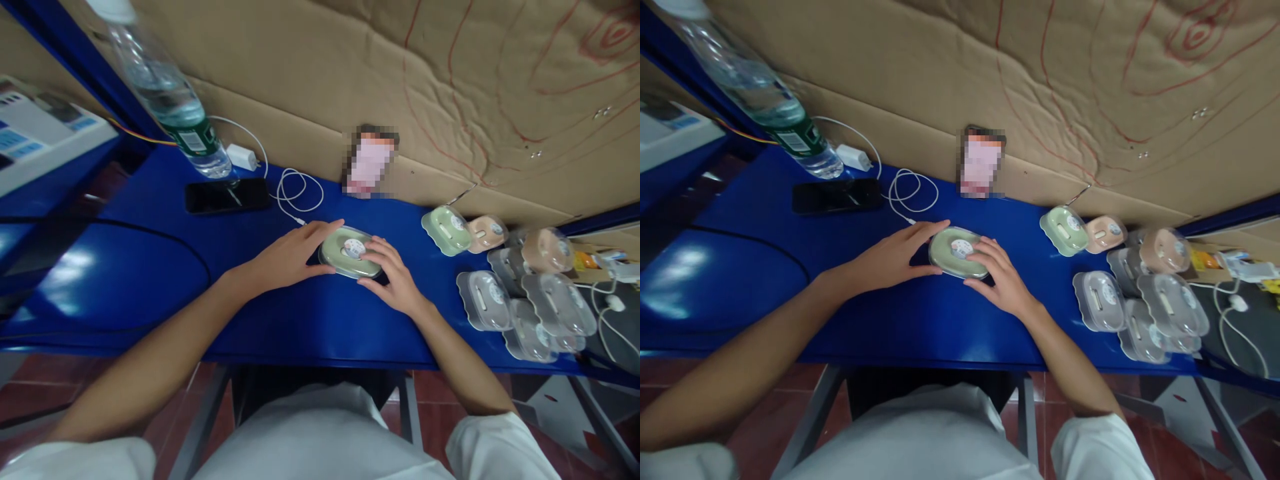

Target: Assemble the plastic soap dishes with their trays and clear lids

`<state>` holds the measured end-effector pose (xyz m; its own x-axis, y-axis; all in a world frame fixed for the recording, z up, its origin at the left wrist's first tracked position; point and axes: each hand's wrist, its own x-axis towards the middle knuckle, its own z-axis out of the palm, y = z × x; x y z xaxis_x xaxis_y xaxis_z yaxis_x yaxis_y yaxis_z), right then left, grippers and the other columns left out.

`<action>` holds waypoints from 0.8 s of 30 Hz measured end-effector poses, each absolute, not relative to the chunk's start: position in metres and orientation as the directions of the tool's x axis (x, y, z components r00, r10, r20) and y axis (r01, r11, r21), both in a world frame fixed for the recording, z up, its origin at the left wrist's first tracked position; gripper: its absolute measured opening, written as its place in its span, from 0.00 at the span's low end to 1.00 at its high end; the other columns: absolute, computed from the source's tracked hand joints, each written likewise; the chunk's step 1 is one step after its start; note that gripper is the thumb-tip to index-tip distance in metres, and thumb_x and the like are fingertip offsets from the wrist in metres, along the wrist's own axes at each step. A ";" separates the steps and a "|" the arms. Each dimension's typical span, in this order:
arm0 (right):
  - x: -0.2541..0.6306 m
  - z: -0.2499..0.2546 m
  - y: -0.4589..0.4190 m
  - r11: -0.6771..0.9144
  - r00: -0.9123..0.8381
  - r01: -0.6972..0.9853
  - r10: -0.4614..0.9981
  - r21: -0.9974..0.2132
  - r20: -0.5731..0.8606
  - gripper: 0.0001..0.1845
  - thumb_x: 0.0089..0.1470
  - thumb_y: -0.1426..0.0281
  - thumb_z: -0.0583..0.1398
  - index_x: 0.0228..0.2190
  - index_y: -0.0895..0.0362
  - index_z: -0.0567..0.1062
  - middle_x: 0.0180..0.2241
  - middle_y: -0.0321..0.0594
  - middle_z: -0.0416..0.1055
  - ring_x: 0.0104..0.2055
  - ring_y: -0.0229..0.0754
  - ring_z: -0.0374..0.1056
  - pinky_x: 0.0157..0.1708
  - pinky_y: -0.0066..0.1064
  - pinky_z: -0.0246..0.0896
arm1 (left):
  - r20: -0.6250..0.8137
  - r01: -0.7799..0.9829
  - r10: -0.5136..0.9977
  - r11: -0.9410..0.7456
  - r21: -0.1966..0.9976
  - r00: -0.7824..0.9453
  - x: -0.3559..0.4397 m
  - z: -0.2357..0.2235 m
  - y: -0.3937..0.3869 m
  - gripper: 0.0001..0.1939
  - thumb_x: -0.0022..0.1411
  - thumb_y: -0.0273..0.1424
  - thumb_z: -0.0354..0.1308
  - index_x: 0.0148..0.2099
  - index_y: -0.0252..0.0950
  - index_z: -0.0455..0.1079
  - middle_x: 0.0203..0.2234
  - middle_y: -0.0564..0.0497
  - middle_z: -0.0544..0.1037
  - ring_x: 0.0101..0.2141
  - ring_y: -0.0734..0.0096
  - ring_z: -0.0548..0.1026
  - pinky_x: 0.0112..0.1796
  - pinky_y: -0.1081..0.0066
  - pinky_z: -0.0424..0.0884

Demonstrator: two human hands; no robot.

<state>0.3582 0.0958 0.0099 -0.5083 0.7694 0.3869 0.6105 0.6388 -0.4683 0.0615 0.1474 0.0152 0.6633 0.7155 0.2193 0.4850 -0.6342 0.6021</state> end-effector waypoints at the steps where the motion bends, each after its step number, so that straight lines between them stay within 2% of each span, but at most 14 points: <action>1: 0.359 0.010 0.096 0.624 -0.494 0.608 0.782 -0.491 0.381 0.24 0.68 0.55 0.65 0.61 0.47 0.72 0.64 0.46 0.71 0.74 0.57 0.60 0.71 0.63 0.61 | 0.217 0.492 0.720 -0.631 0.600 0.659 0.061 0.013 0.148 0.44 0.72 0.51 0.60 0.80 0.45 0.47 0.71 0.38 0.65 0.66 0.49 0.71 0.63 0.52 0.69; 7: 0.361 0.007 0.099 0.602 -0.459 0.570 0.798 -0.559 0.392 0.23 0.66 0.56 0.66 0.59 0.47 0.73 0.64 0.46 0.71 0.73 0.55 0.62 0.70 0.59 0.64 | 0.207 0.534 0.723 -0.643 0.549 0.659 0.063 0.008 0.147 0.39 0.74 0.53 0.56 0.78 0.43 0.53 0.68 0.38 0.66 0.61 0.49 0.74 0.62 0.53 0.71; 10: 0.360 0.007 0.098 0.637 -0.488 0.582 0.771 -0.505 0.409 0.24 0.67 0.58 0.66 0.61 0.47 0.73 0.64 0.46 0.71 0.73 0.55 0.61 0.70 0.60 0.63 | 0.197 0.543 0.724 -0.643 0.541 0.661 0.062 0.009 0.148 0.38 0.74 0.53 0.55 0.78 0.42 0.54 0.69 0.38 0.66 0.62 0.48 0.73 0.62 0.52 0.71; 14: 0.357 0.007 0.094 0.693 -0.551 0.600 0.720 -0.399 0.421 0.25 0.69 0.60 0.64 0.64 0.46 0.71 0.66 0.45 0.70 0.74 0.55 0.60 0.73 0.63 0.57 | 0.175 0.538 0.729 -0.624 0.567 0.662 0.058 0.012 0.150 0.38 0.74 0.54 0.55 0.77 0.43 0.56 0.70 0.39 0.66 0.63 0.51 0.73 0.62 0.55 0.71; 19: 0.353 0.006 0.094 0.673 -0.547 0.634 0.739 -0.381 0.394 0.25 0.70 0.59 0.63 0.65 0.45 0.69 0.67 0.45 0.69 0.75 0.54 0.59 0.74 0.63 0.54 | 0.161 0.542 0.742 -0.602 0.586 0.651 0.055 0.013 0.154 0.39 0.72 0.57 0.56 0.76 0.43 0.58 0.70 0.40 0.68 0.65 0.50 0.73 0.64 0.54 0.69; 21: 0.352 0.007 0.094 0.677 -0.561 0.638 0.735 -0.366 0.381 0.25 0.71 0.59 0.61 0.66 0.46 0.69 0.68 0.45 0.68 0.75 0.53 0.58 0.74 0.61 0.54 | 0.158 0.529 0.750 -0.584 0.616 0.643 0.054 0.014 0.155 0.40 0.71 0.58 0.57 0.75 0.41 0.60 0.68 0.40 0.71 0.64 0.51 0.74 0.64 0.54 0.70; 24: 0.353 0.008 0.093 0.676 -0.574 0.663 0.735 -0.322 0.360 0.24 0.72 0.60 0.60 0.66 0.47 0.69 0.68 0.46 0.68 0.76 0.54 0.57 0.74 0.59 0.55 | 0.145 0.500 0.753 -0.554 0.665 0.642 0.053 0.016 0.158 0.42 0.68 0.59 0.59 0.73 0.39 0.63 0.61 0.40 0.78 0.57 0.53 0.79 0.59 0.56 0.73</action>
